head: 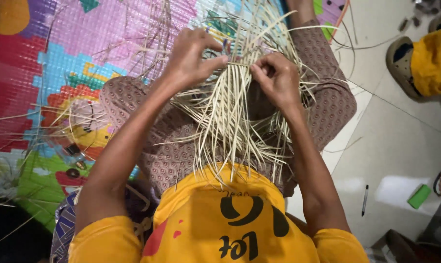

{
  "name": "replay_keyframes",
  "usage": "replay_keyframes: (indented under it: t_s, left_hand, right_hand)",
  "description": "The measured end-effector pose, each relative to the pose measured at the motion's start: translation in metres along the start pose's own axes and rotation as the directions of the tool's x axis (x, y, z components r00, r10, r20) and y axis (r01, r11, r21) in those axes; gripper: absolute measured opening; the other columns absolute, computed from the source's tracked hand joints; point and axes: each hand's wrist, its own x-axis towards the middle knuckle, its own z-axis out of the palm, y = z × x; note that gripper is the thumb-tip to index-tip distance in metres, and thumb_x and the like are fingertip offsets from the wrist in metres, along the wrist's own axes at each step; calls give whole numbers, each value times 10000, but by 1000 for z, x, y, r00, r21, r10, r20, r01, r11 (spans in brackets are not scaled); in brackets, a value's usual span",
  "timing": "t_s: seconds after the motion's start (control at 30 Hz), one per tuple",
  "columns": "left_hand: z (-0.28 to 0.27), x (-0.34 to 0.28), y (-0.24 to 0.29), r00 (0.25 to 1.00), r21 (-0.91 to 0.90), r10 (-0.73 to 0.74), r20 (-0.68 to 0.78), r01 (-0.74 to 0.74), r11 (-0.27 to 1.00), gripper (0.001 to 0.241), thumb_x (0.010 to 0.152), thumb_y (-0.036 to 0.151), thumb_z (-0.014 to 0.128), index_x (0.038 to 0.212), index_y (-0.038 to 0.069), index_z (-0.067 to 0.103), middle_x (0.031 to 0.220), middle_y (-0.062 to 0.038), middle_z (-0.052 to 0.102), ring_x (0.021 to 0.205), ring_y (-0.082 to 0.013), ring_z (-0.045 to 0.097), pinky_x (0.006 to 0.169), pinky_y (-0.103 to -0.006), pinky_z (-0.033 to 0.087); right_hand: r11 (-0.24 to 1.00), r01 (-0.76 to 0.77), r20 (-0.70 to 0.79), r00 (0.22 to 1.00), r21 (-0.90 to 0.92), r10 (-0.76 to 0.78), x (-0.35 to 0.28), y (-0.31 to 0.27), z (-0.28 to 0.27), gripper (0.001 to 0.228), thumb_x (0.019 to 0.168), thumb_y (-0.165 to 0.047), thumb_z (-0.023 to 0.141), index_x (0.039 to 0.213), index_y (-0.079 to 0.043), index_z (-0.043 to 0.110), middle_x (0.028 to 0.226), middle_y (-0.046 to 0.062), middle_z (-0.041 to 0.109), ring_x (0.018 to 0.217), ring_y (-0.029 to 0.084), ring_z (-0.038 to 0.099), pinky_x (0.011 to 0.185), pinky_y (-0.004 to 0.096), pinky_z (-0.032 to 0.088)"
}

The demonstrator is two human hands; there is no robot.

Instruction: Weaving the edges of a straw structure, likely a shoe sole, by hand-threading strands.

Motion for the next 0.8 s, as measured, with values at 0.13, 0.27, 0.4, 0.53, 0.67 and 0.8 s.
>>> replay_keyframes:
  t_s: [0.13, 0.27, 0.4, 0.53, 0.67, 0.8]
  left_hand:
    - [17, 6, -5, 967, -255, -76, 244, 140, 957, 299, 948, 362, 751, 924, 66, 787, 720, -47, 712, 420, -79, 416, 351, -239, 346]
    - [21, 6, 1, 911, -336, -185, 368, 316, 887, 297, 987, 301, 716, 756, 130, 641, 650, 18, 565, 481, -86, 448, 415, -235, 383]
    - [27, 3, -6, 939, -362, -141, 315, 256, 896, 335, 989, 276, 723, 700, 151, 608, 613, 38, 541, 459, -79, 421, 407, -225, 364]
    - [30, 6, -10, 939, -342, -145, 312, 253, 905, 367, 962, 347, 737, 675, 155, 613, 589, 38, 562, 424, -70, 416, 393, -220, 365]
    - [34, 9, -11, 942, -337, -174, 288, 269, 902, 307, 939, 284, 755, 698, 145, 626, 605, 34, 563, 458, -73, 457, 427, -216, 417]
    - [33, 9, -10, 942, -364, -139, 305, 250, 897, 310, 958, 297, 738, 712, 135, 641, 621, 12, 593, 472, -85, 481, 437, -225, 426]
  right_hand:
    - [999, 27, -10, 1000, 33, -27, 0, 1, 0, 164, 909, 10, 772, 817, -84, 673, 786, 35, 636, 603, 110, 495, 506, 219, 451]
    - [999, -25, -30, 999, -24, 24, -1, -6, -2, 139, 913, -25, 778, 836, -89, 682, 800, 35, 645, 599, 112, 501, 509, 220, 463]
    - [844, 117, -260, 921, -523, -289, -26, -21, -9, 158, 867, -130, 857, 970, -145, 739, 1104, 32, 659, 1073, 240, 596, 1013, 495, 443]
    - [847, 117, -379, 857, -518, -350, -67, -39, -10, 76, 914, -98, 804, 949, -131, 746, 1074, 43, 666, 984, 238, 553, 890, 441, 408]
    - [983, 156, -235, 956, -100, -175, -89, -32, 13, 265, 923, 67, 673, 1164, -42, 695, 1067, 148, 649, 851, 224, 632, 678, 285, 606]
    - [995, 93, -168, 982, 21, -88, -90, -30, 26, 301, 962, 16, 611, 1251, -45, 666, 1092, 145, 708, 861, 206, 652, 713, 265, 586]
